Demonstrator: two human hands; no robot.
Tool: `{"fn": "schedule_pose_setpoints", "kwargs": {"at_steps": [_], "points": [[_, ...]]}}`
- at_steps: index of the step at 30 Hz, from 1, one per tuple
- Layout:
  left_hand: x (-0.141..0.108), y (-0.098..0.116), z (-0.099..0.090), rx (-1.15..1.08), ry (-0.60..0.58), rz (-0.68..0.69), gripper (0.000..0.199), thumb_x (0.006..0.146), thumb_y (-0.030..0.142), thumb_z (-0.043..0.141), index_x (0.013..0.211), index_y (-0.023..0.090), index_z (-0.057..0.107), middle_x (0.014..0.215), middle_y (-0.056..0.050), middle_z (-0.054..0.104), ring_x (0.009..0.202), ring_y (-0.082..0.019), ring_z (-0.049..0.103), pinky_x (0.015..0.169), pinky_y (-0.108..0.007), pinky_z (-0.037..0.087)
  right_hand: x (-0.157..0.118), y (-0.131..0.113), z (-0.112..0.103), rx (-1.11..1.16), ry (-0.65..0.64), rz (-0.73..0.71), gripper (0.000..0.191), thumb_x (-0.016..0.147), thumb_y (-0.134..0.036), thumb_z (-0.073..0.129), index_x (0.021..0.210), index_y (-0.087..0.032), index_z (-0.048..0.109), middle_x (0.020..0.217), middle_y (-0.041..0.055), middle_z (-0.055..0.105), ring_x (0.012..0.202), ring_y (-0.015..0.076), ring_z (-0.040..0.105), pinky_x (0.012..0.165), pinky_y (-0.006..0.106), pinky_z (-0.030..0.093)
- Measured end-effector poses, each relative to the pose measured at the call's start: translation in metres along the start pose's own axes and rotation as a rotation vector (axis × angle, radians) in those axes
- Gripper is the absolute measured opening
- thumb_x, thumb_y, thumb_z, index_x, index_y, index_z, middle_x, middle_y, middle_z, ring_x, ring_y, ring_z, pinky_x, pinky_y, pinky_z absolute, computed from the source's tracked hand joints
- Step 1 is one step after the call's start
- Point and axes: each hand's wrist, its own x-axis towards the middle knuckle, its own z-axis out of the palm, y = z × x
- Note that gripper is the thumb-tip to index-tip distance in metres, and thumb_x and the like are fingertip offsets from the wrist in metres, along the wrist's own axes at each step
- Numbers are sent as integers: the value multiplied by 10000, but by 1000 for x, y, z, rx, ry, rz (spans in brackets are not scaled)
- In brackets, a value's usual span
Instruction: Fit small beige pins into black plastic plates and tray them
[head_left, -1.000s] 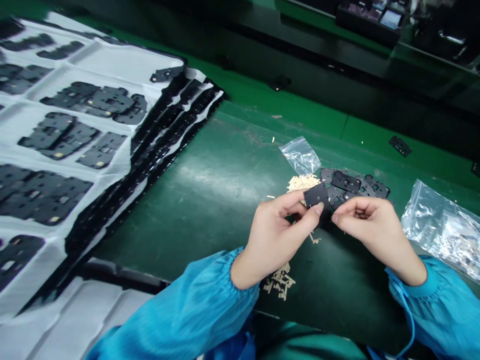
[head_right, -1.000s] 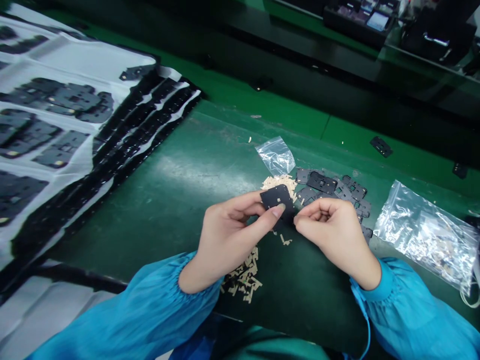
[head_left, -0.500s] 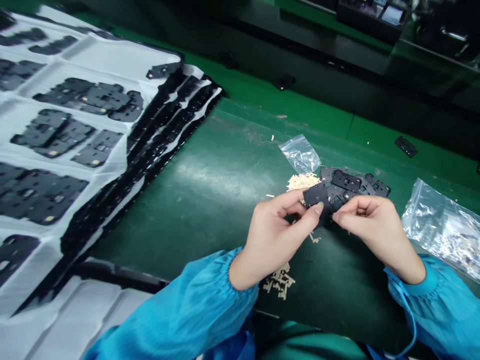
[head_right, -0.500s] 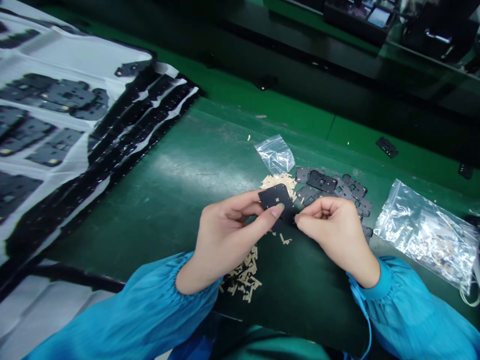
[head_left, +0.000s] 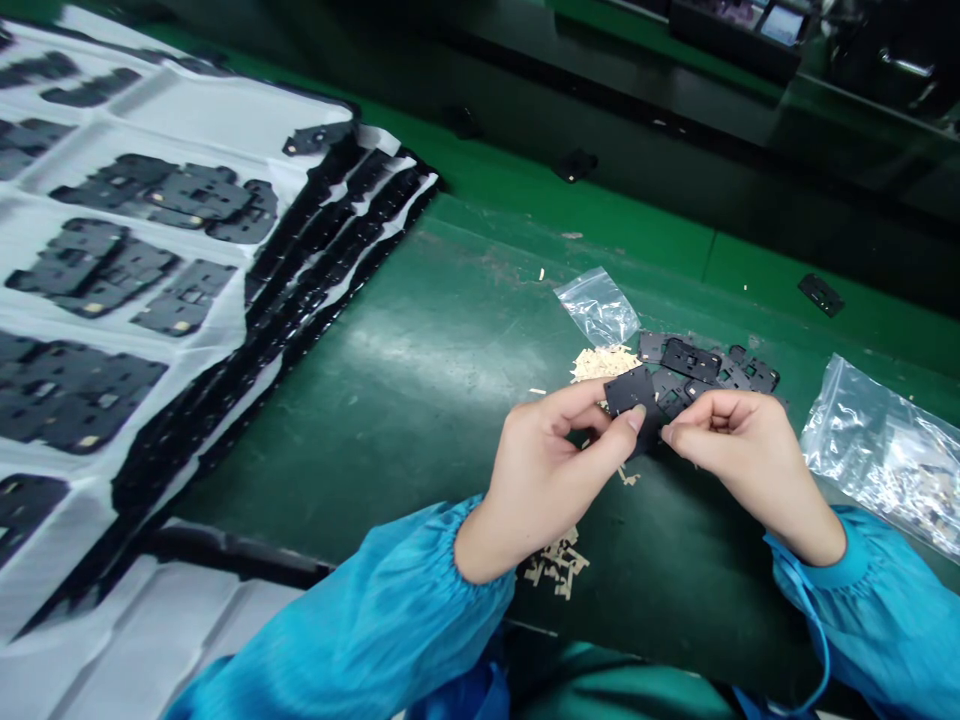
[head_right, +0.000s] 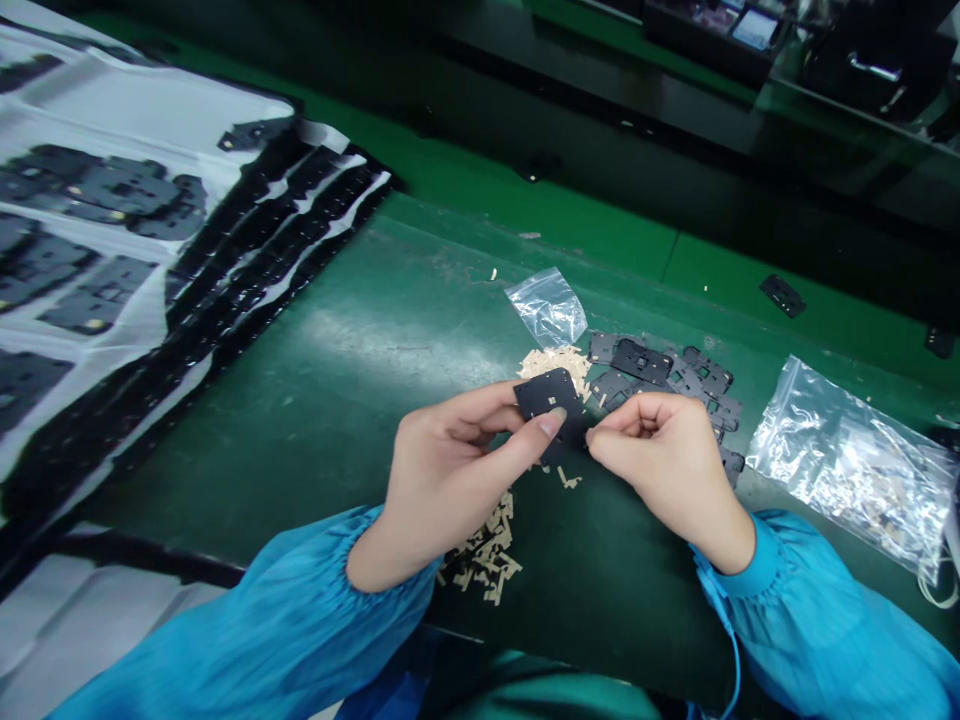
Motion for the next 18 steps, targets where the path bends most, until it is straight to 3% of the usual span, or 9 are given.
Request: {"fn": "schedule_pose_setpoints", "kwargs": {"at_steps": [9, 18], "points": [[1, 4, 0, -28, -12, -16, 158, 869, 220, 687, 731, 161, 738, 496, 36, 583, 485, -96, 463, 497, -227, 384, 2, 2, -1, 4, -13, 14, 149, 603, -318, 774, 582, -184, 712, 575, 18, 688, 512, 111, 520, 476, 236, 395], [6, 2, -3, -215, -103, -138, 136, 847, 235, 711, 729, 167, 711, 520, 23, 620, 466, -103, 509, 477, -224, 407, 0, -1, 1, 7, -11, 32, 165, 591, -328, 772, 565, -184, 698, 569, 18, 681, 505, 106, 515, 474, 237, 387]]}}
